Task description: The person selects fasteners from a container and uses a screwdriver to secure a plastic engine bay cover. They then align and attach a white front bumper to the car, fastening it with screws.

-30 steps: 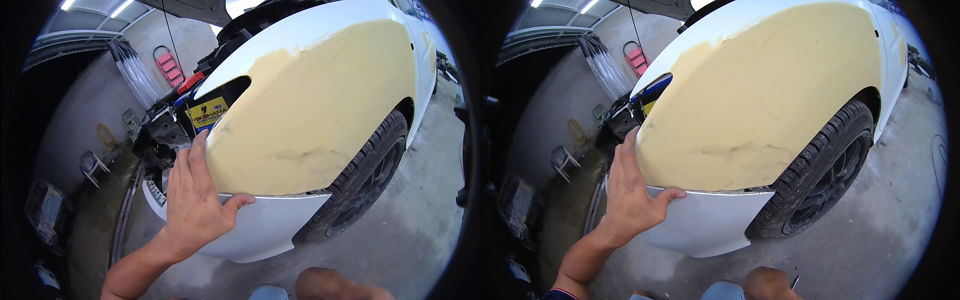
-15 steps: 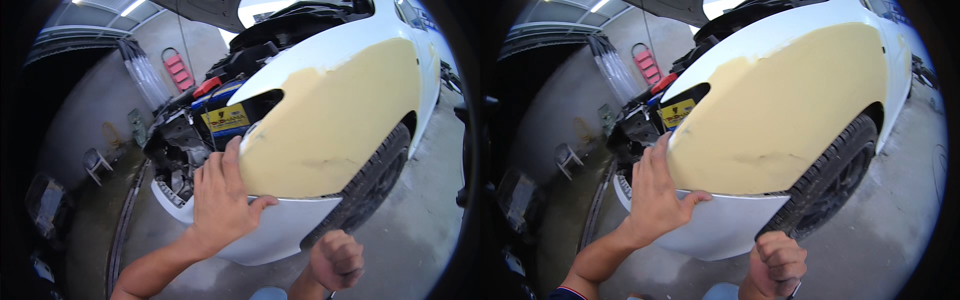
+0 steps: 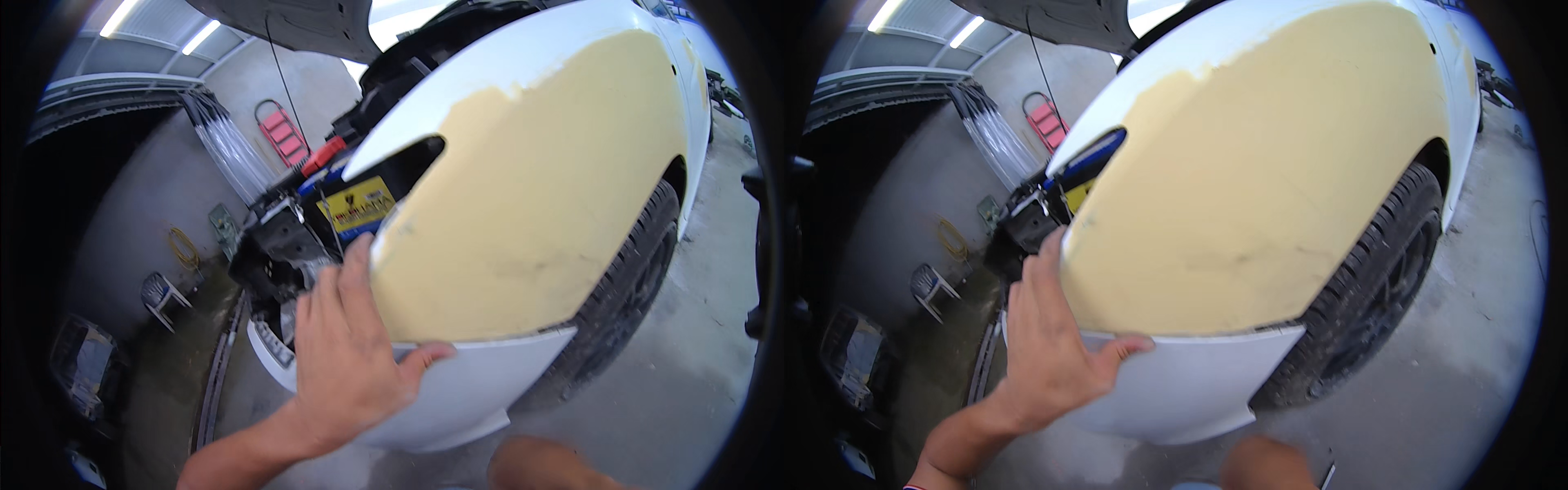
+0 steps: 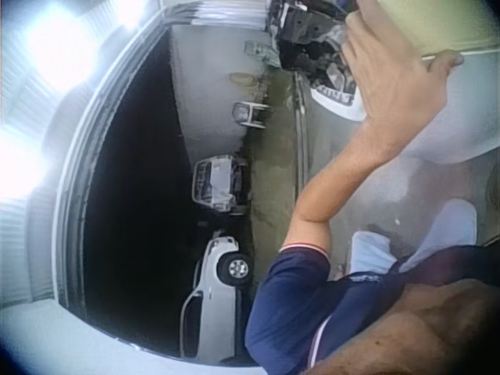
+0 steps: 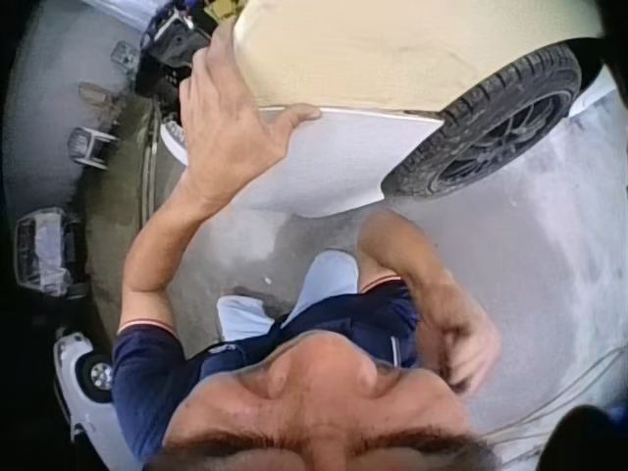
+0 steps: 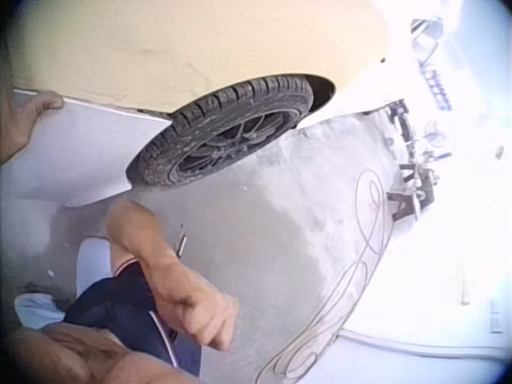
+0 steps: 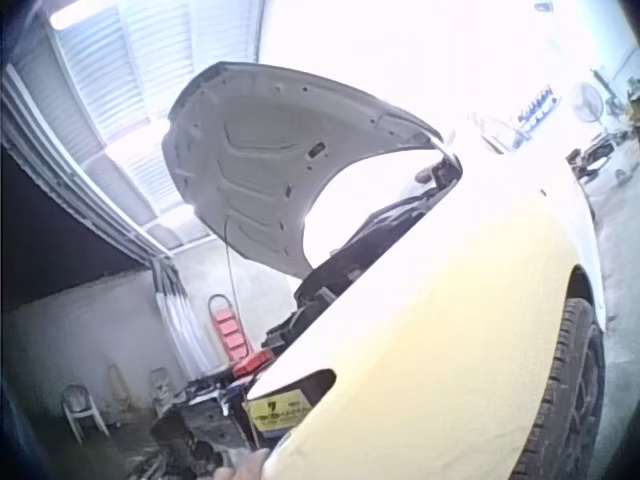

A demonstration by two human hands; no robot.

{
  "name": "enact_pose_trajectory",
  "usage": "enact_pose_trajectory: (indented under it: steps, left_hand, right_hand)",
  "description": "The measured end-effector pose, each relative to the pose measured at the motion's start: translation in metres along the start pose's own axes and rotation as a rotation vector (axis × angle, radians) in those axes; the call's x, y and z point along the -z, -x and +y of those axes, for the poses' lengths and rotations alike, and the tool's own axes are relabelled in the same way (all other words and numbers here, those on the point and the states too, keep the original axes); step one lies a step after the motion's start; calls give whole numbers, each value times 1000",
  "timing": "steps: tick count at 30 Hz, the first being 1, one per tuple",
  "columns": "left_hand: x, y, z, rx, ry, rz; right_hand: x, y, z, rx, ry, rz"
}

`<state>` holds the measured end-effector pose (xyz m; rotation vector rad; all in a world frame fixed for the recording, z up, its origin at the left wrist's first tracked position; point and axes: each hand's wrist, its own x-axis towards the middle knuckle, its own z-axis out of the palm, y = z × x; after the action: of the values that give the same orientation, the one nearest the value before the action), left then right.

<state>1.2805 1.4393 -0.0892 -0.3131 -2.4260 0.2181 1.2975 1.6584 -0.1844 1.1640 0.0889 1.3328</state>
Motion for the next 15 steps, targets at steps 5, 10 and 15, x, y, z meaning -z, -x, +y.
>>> enact_pose_trajectory:
  steps: [5,10,15]
  left_hand:
    - [-1,-3,-3,-58,-25,42]
    - [-1,0,-2,47,93,49]
    - [0,-3,-3,78,159,54]
  right_hand:
    - [13,120,69,-561,279,127]
    - [49,104,10,-727,242,120]
    - [85,89,-21,-1318,1020,331]
